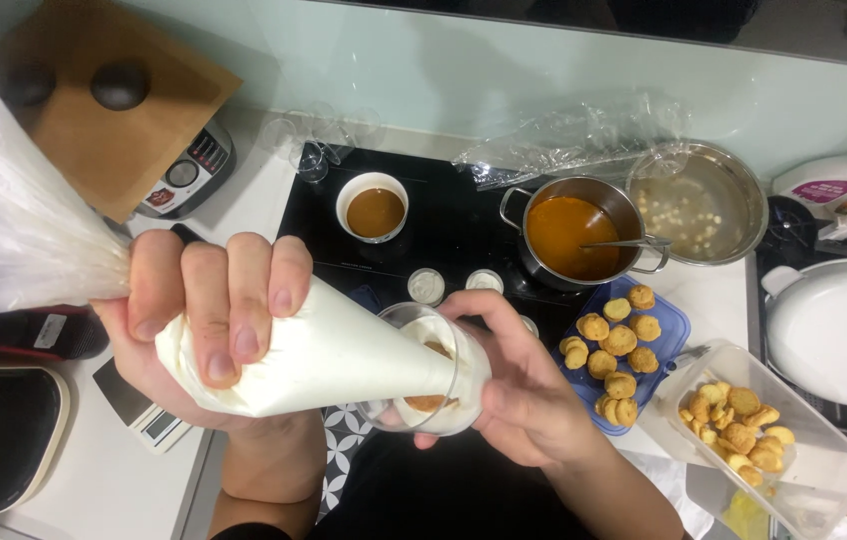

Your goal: Assemble dessert cups by dipping puffs into a liquid, placing them in cups, and topping them with whipped cream from a piping bag.

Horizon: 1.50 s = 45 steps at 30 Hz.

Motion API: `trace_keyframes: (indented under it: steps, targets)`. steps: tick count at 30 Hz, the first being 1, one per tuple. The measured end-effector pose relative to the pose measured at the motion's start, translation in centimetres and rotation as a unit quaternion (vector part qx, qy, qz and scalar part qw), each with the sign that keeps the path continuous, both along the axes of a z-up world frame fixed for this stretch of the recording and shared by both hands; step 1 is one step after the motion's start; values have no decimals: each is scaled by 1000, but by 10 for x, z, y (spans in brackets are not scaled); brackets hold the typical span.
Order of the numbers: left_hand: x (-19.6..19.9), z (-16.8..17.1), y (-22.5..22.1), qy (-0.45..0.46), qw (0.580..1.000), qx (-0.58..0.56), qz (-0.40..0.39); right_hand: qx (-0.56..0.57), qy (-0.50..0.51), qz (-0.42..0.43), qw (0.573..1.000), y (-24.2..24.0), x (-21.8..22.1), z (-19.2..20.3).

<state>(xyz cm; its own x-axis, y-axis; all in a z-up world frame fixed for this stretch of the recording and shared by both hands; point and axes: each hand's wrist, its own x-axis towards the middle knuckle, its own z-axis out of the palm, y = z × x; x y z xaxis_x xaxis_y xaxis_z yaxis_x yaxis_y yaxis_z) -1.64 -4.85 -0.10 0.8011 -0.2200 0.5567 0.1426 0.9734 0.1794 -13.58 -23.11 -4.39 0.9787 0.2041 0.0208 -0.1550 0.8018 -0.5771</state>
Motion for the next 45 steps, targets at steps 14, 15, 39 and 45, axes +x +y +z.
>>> trace_keyframes:
  steps: [14,15,39,45]
  targets:
    - [0,3,-5,26,999,-1,-23,47,-38,52,997,-3,-4,-23]
    - [1,4,-6,24,999,-2,-23,44,-30,46,998,-2,-3,-20]
    - [-1,16,2,-24,999,-6,-30,134,81,195,968,-13,-7,-65]
    - [-8,43,49,-179,962,199,56,130,8,73,989,-11,-5,-59]
